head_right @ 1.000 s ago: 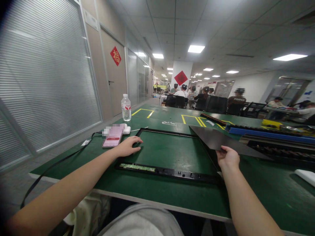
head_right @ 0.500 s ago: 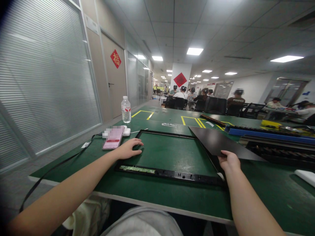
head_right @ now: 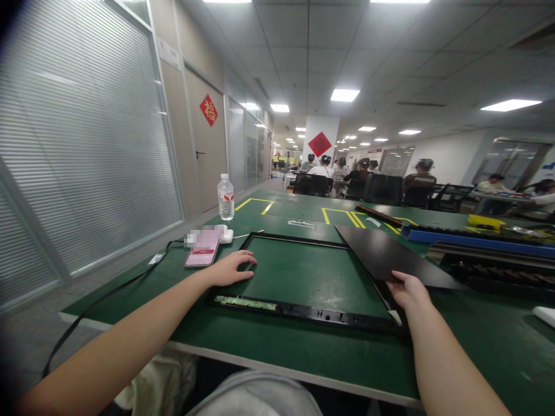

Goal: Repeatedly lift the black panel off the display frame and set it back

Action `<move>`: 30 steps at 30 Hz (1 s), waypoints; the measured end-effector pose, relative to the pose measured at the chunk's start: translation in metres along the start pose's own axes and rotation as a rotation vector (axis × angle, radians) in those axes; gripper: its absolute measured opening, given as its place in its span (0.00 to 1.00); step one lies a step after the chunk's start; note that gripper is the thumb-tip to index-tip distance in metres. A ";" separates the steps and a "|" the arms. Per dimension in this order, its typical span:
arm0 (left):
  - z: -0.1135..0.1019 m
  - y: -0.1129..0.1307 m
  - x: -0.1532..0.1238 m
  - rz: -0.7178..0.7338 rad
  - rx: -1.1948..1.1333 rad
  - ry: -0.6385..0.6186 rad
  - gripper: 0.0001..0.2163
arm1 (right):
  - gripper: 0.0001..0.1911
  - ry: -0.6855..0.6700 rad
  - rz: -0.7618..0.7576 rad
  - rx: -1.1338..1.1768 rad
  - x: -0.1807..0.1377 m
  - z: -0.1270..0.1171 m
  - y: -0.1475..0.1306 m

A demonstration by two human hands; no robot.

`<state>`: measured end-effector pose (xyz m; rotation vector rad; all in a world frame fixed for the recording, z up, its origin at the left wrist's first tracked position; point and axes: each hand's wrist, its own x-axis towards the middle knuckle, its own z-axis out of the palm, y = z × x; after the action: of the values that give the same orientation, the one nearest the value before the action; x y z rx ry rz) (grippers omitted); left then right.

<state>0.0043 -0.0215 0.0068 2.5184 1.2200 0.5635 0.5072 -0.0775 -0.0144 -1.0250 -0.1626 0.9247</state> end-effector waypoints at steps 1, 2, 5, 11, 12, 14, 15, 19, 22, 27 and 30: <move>0.000 0.000 0.000 0.004 -0.004 0.000 0.18 | 0.17 0.013 0.017 -0.014 0.001 0.000 -0.001; 0.000 0.000 0.000 0.006 -0.007 0.001 0.18 | 0.17 0.034 0.037 -0.034 0.001 -0.001 -0.002; 0.001 -0.001 0.000 -0.001 -0.003 -0.010 0.19 | 0.15 0.078 0.078 -0.064 0.003 -0.001 -0.004; 0.001 -0.002 0.000 0.004 -0.008 0.004 0.18 | 0.13 0.077 0.071 -0.060 0.004 0.001 -0.005; 0.001 -0.002 0.000 0.009 -0.005 0.006 0.18 | 0.12 0.080 0.072 -0.059 0.003 0.002 -0.005; 0.001 -0.001 0.000 0.012 0.006 0.003 0.18 | 0.12 0.091 0.064 -0.055 0.001 0.004 -0.005; 0.001 -0.001 0.000 0.008 0.013 -0.001 0.19 | 0.12 0.092 0.060 -0.055 -0.001 0.005 -0.005; 0.001 -0.001 0.001 0.004 0.012 0.003 0.18 | 0.11 0.071 0.075 -0.057 -0.012 0.012 -0.005; 0.002 -0.002 0.001 0.013 -0.010 0.022 0.17 | 0.11 0.089 0.067 -0.041 -0.022 0.018 -0.010; 0.002 -0.001 0.002 -0.001 -0.047 0.039 0.17 | 0.12 0.099 -0.044 0.026 -0.039 0.026 -0.020; 0.000 0.001 0.002 -0.008 -0.071 0.064 0.16 | 0.13 0.091 -0.095 0.067 -0.046 0.029 -0.023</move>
<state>0.0060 -0.0208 0.0072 2.4532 1.2096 0.6783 0.4769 -0.0962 0.0324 -0.9874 -0.1028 0.7911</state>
